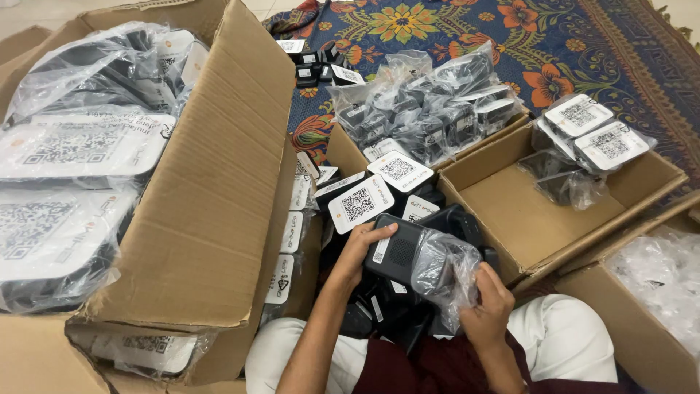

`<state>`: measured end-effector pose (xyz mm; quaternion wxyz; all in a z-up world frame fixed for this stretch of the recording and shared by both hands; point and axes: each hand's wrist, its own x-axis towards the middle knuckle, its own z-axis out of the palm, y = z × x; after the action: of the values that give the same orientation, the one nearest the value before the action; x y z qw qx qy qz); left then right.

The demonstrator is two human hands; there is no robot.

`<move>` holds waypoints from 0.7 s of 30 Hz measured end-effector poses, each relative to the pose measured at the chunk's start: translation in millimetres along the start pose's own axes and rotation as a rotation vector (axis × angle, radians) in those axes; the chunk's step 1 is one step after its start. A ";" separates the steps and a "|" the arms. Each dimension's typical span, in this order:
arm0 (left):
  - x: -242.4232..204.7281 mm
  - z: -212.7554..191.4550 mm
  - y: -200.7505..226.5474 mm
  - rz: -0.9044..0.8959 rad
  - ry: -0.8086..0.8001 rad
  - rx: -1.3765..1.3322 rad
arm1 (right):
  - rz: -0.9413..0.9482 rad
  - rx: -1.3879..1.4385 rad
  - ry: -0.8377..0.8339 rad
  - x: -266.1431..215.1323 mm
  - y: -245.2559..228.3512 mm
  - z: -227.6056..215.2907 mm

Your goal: The person sorts and packs electronic devices with merchant QR code stickers into cardboard boxes.

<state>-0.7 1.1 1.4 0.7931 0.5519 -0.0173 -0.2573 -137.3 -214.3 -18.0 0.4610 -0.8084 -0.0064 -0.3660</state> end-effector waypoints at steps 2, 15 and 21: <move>1.7 -3.8 -1.7 -0.012 0.000 -0.023 | -0.058 -0.027 0.004 -1.8 4.3 -2.1; -1.6 -16.9 12.0 0.094 0.101 -0.103 | 0.384 0.765 -0.025 -3.4 -0.1 5.7; -14.3 -10.0 24.1 0.147 0.105 -0.054 | 0.744 1.266 0.114 3.0 11.7 6.8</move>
<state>-0.5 22.1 22.5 0.8243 0.5401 -0.0093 -0.1696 -127.1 -216.9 -26.9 0.9328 -0.3157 0.0822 -0.1531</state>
